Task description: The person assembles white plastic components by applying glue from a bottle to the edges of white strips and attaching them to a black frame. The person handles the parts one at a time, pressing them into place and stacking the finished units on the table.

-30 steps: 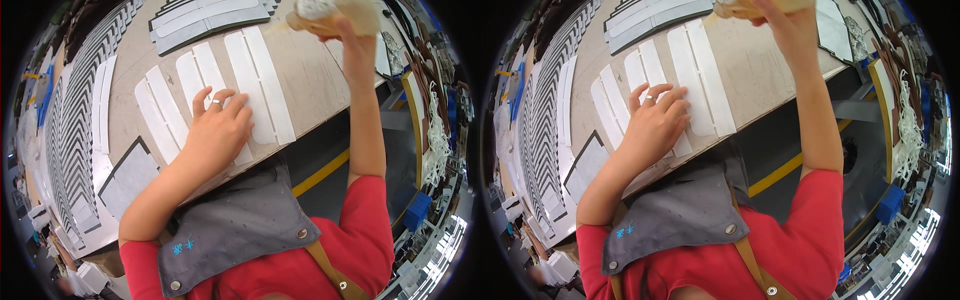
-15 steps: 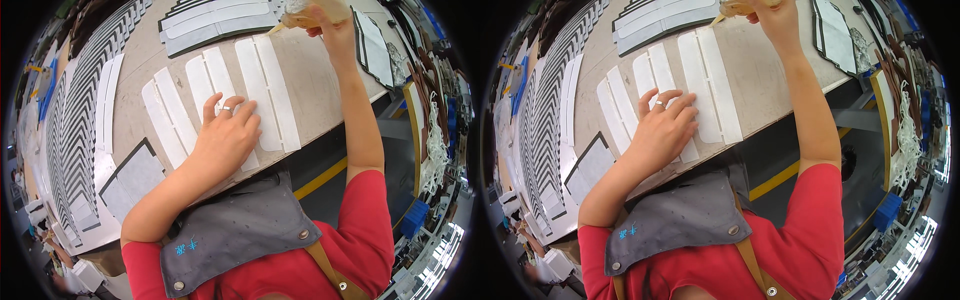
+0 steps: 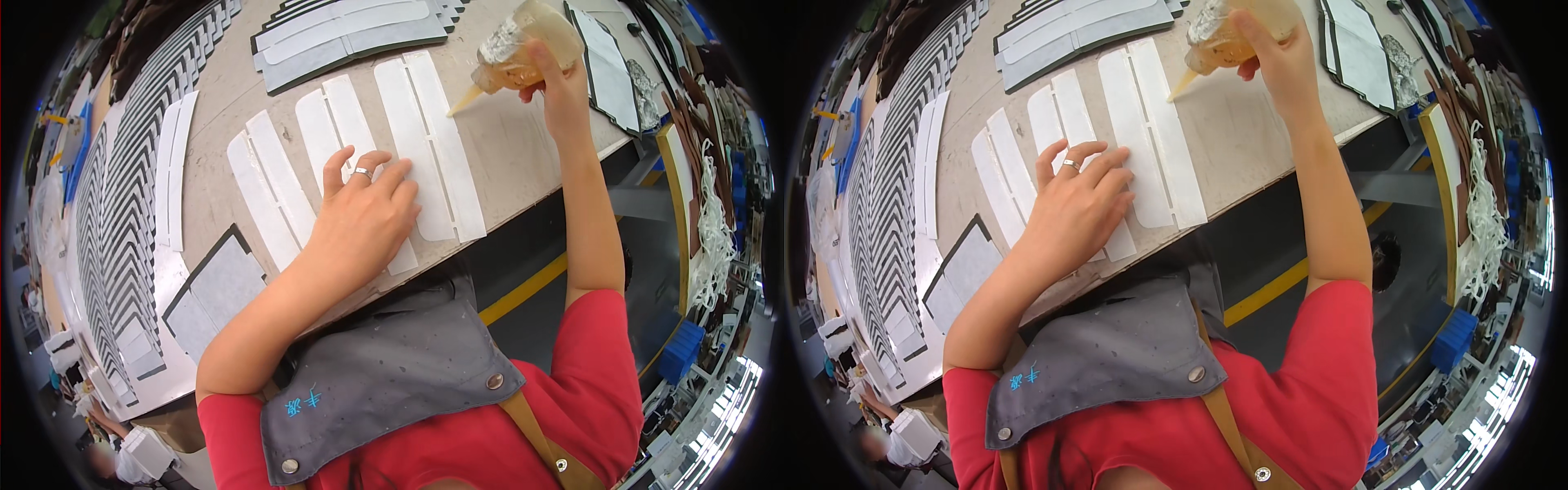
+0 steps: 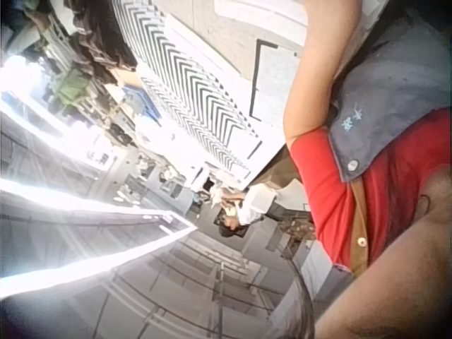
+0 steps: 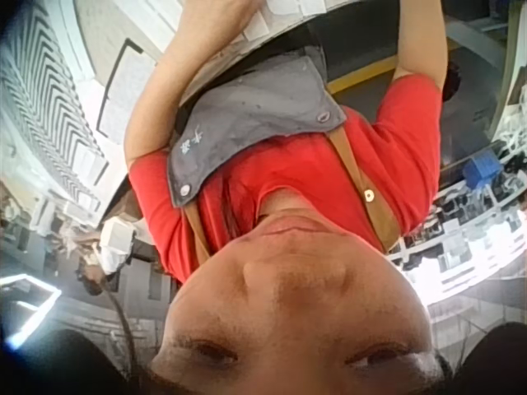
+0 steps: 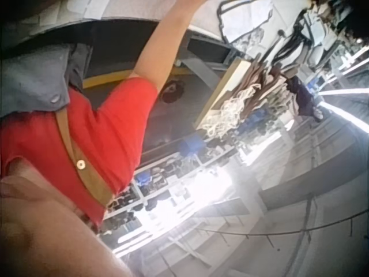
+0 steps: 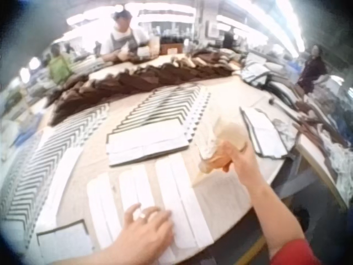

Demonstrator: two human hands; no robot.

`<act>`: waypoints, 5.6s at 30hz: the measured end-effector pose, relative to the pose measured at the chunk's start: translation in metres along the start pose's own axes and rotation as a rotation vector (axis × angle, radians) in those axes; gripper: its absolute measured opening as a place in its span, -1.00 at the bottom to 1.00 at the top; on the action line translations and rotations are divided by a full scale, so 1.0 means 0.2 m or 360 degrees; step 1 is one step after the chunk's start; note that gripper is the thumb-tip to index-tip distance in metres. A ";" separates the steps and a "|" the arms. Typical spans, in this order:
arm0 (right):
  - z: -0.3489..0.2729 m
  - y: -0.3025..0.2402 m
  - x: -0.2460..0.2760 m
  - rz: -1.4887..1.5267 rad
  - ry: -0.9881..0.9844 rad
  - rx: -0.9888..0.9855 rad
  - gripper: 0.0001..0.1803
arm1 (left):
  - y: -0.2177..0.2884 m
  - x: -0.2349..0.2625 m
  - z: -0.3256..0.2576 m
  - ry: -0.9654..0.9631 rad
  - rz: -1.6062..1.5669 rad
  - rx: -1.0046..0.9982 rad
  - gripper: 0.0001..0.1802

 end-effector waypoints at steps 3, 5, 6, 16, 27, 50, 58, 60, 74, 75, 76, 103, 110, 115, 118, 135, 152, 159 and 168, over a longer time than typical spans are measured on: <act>-0.10 -0.03 0.00 -0.0006 -0.0001 -0.0028 -0.57 | 0.00 0.01 0.00 0.0021 0.0002 -0.0015 -0.83; -0.16 -0.03 0.02 0.0091 0.0015 -0.0058 -0.60 | 0.01 0.01 0.00 0.0025 0.0007 -0.0020 -0.83; -0.20 -0.03 0.03 0.0139 0.0024 -0.0072 -0.61 | 0.01 0.01 0.00 0.0022 0.0015 -0.0020 -0.83; -0.51 0.05 0.08 0.0589 -0.0019 -0.0325 -0.46 | 0.01 0.00 0.02 -0.0020 0.0036 -0.0014 -0.87; -0.28 -0.10 0.36 0.0056 -0.0078 -0.0572 -0.35 | -0.10 0.17 -0.31 -0.0016 -0.0112 0.0174 -0.84; -0.46 -0.54 -0.25 -0.1506 -0.0252 0.0416 -0.72 | 0.21 -0.05 -0.29 -0.0107 0.0547 -0.0013 -0.81; -0.50 -0.54 -0.33 -0.1441 -0.0371 0.0550 -0.74 | -0.11 0.31 -0.35 0.0417 -0.0011 0.0320 -0.84; -0.50 -0.55 -0.34 -0.1425 -0.0385 0.0570 -0.74 | -0.24 0.56 -0.47 0.0769 -0.0299 0.0455 -0.86; -0.55 -0.30 -0.85 -0.1677 -0.0855 0.0668 -0.61 | -0.66 1.14 -1.52 0.2113 -0.0034 0.0993 -0.78; -0.56 -0.29 -0.87 -0.1744 -0.0865 0.0674 -0.60 | -0.64 1.12 -1.54 0.2141 -0.0023 0.0986 -0.78; -0.58 -0.27 -0.89 -0.1790 -0.0868 0.0676 -0.58 | -0.63 1.11 -1.56 0.2168 -0.0014 0.0977 -0.78; -0.54 -0.27 -1.40 0.0392 -0.0687 -0.0500 -0.81 | -0.55 0.82 -1.73 0.2229 -0.0552 0.0511 -0.82; -0.50 -0.30 -1.74 0.1134 -0.0600 -0.0603 -0.56 | -0.62 0.66 -1.93 0.2306 -0.0871 0.0680 -0.80; -0.61 -0.38 -1.71 0.0574 -0.0685 -0.0192 -0.50 | -0.75 0.39 -2.05 0.2039 -0.1014 0.1052 -0.79; -0.73 -0.42 -1.71 0.0050 -0.0919 0.0099 -0.52 | -0.75 0.23 -2.08 0.1627 -0.0772 0.1278 -0.83; -0.75 -0.36 -1.86 -0.0872 -0.1252 0.0000 -0.69 | -0.83 0.04 -1.97 0.0911 -0.0627 0.1536 -0.74; -0.73 -0.34 -1.89 -0.0982 -0.1305 -0.0087 -0.70 | -0.86 0.04 -1.94 0.0773 -0.0621 0.1545 -0.68; -0.73 -0.35 -1.90 -0.0967 -0.1322 -0.0073 -0.71 | -0.87 0.04 -1.95 0.0732 -0.0662 0.1585 -0.66; -0.72 -0.32 -1.88 -0.0961 -0.1349 -0.0116 -0.63 | -0.87 0.05 -1.92 0.0654 -0.0606 0.1592 -0.67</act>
Point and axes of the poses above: each hand's wrist, its own z-axis towards the middle knuckle, its own x-axis out of the back of the hand, y = z × x, the point moved 10 cm from there along z, towards the middle knuckle, and after that the axes turned 9 degrees about -y, right-handed, at the moved point
